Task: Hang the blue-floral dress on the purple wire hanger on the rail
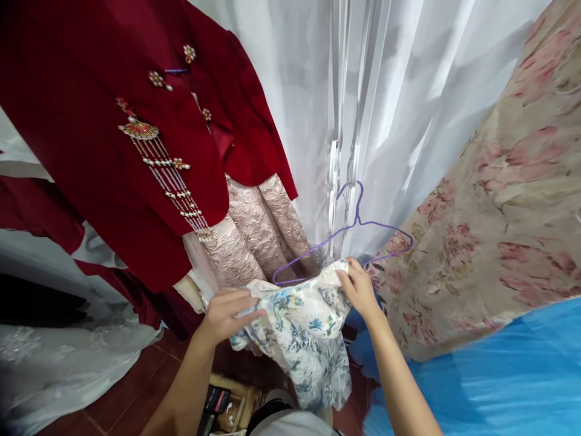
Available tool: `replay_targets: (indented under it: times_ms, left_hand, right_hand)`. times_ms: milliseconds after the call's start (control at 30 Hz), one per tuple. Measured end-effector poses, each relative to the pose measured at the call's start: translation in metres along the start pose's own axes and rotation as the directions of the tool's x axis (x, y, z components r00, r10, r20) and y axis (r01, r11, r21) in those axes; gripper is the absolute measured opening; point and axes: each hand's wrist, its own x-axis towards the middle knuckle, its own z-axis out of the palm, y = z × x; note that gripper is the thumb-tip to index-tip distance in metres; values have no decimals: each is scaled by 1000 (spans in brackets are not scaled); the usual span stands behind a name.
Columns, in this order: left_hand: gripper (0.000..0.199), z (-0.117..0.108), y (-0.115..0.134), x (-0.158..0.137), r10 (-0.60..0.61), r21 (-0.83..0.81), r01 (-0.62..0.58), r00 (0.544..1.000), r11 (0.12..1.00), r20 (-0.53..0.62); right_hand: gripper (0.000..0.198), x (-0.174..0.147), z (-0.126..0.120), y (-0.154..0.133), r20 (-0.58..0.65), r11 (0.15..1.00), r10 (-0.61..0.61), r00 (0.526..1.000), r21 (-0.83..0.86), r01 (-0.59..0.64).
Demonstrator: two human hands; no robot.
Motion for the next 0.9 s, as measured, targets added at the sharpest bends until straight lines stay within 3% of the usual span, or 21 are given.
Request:
replay_targets:
  times_ms: [133, 233, 433, 533, 600, 700, 767, 833, 867, 900]
  left_hand:
    - [14, -24, -39, 35, 106, 64, -110, 992, 992, 67]
    - [22, -29, -64, 76, 142, 18, -147, 978, 989, 151]
    - [35, 9, -76, 154, 183, -73, -168, 894, 983, 409]
    - [36, 31, -76, 167, 72, -62, -49, 879, 997, 472]
    - [36, 39, -76, 163, -21, -146, 113, 854, 983, 520]
    - [37, 43, -72, 150, -144, -294, 381, 791, 876, 595]
    - [34, 41, -68, 142, -206, -324, 474, 769, 819, 605]
    - [32, 38, -64, 139, -233, -323, 498, 765, 805, 600]
    - [32, 36, -64, 139, -236, -322, 501, 764, 803, 600]
    - [33, 34, -65, 139, -236, -323, 502, 763, 802, 601]
  right_hand:
    - [37, -3, 9, -2, -25, 999, 40, 999, 22, -39]
    - [37, 0, 13, -8, -41, 996, 83, 996, 35, -81]
    - [38, -3, 29, -17, -28, 996, 81, 996, 26, -80]
    - [35, -13, 37, -15, -85, 998, 58, 995, -9, -59]
    - [31, -19, 40, -14, -123, 998, 57, 991, -30, -61]
    - [28, -21, 41, -14, -135, 998, 55, 989, -17, -58]
    - [25, -20, 38, -15, -180, 1000, 24, 983, -3, -25]
    - [22, -19, 32, -15, -350, 1000, -4, 937, -16, -2]
    - [22, -19, 27, -14, -482, 999, -4, 876, -35, -14]
    - [22, -19, 20, -11, -620, 997, 0, 785, -58, -46]
